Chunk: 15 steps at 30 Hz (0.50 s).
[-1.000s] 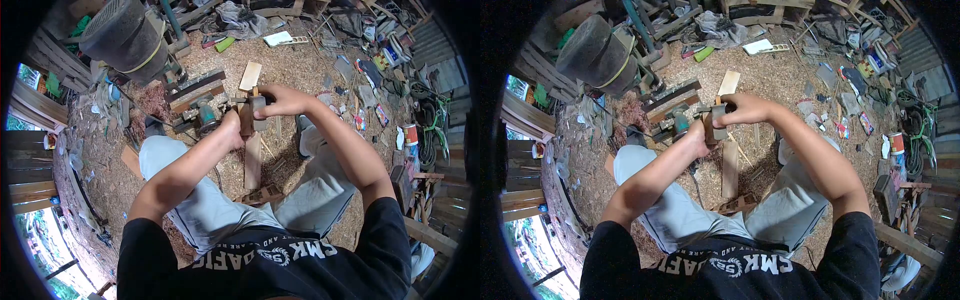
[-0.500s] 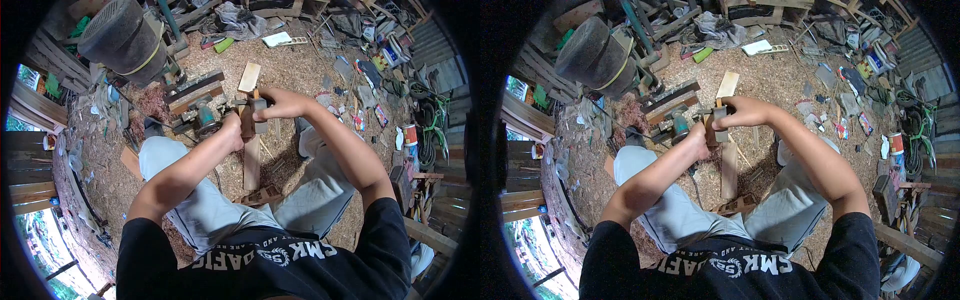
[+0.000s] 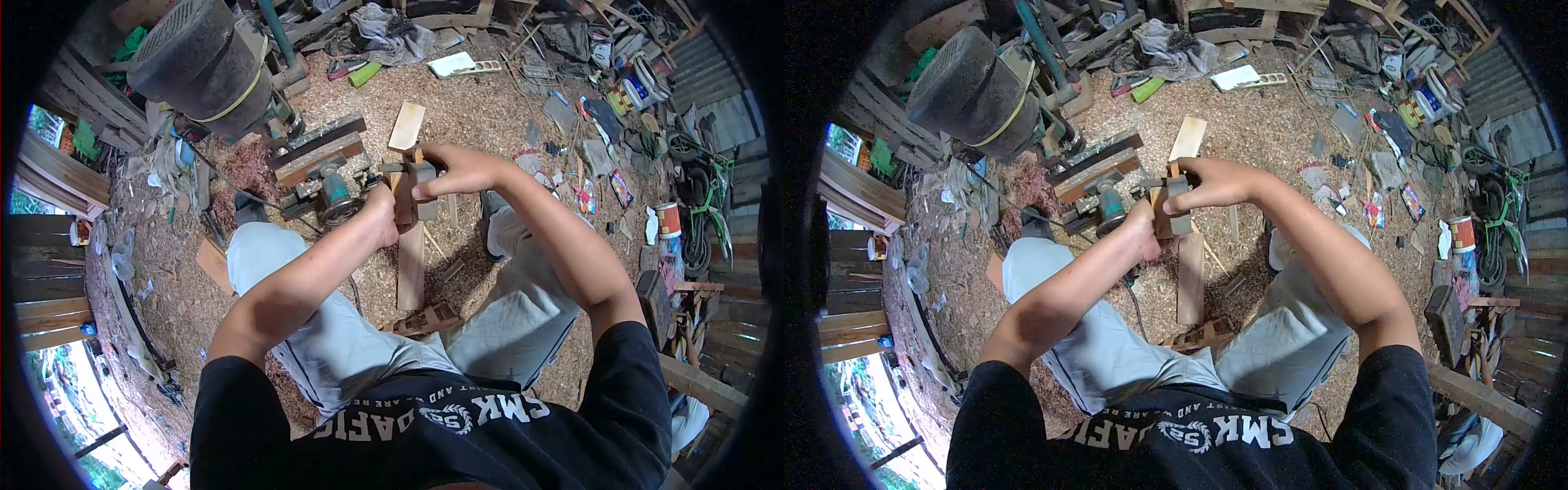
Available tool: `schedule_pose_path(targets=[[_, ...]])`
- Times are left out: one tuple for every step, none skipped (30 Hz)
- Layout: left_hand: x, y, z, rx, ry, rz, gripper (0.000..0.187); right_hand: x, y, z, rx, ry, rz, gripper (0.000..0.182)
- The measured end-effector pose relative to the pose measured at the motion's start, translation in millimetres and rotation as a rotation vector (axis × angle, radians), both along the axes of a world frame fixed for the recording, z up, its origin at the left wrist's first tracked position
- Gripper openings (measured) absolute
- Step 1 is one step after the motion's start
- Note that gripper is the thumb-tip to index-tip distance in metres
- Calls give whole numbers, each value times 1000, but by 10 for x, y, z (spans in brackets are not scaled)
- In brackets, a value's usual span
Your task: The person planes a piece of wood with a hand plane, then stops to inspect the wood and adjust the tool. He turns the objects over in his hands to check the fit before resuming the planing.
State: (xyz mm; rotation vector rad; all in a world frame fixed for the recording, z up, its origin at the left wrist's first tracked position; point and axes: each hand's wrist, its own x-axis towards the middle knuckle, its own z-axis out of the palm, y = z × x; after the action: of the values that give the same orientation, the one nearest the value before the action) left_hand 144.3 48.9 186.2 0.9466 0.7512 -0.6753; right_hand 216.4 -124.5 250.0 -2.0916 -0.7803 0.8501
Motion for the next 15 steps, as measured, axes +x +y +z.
schedule_pose_path(targets=[[-1, -4, -8, 2, 8, 1, 32, 24, -12, -49, -48, -6, 10, 99], [-10, -11, -63, 4, 10, 3, 32, 43, -8, -94, -96, -11, 22, 104], [-26, -25, -126, 17, 4, 5, 33, 48, 5, -141, -95, -8, 24, 104], [-37, -46, -191, 27, -2, 5, 34, 51, 3, -186, -92, 17, 3, 107], [-79, -91, -261, 74, 4, -27, 37, 60, -39, -220, -95, 42, -23, 111], [-106, -145, -309, 62, 10, -36, 37, 62, -64, -178, -106, 49, -31, 111], [-141, -193, -416, 95, 41, -6, 39, 64, -52, -107, -111, 161, -23, 111], [-179, -229, -523, 129, 72, 25, 41, 55, -38, -80, -113, 273, -14, 111], [-229, -244, -719, 65, 49, 60, 46, 29, -40, -169, -120, 289, -31, 111], [-297, -284, -780, 59, 58, 59, 46, -20, -30, -258, -126, 298, -32, 111], [-376, -319, -836, 56, 60, 70, 49, -82, -17, -349, -159, 272, -64, 102], [-441, -354, -889, 54, 60, 81, 51, -148, 4, -396, -190, 243, -94, 93], [-493, -345, -985, 9, 56, 46, 51, -234, 30, -404, -264, 225, -113, 96], [-553, -339, -1077, 7, 61, 49, 51, -322, 37, -600, -191, 226, -157, 98], [-610, -338, -1065, -22, 16, 54, 50, -438, 63, -646, -211, 210, -236, 100]])
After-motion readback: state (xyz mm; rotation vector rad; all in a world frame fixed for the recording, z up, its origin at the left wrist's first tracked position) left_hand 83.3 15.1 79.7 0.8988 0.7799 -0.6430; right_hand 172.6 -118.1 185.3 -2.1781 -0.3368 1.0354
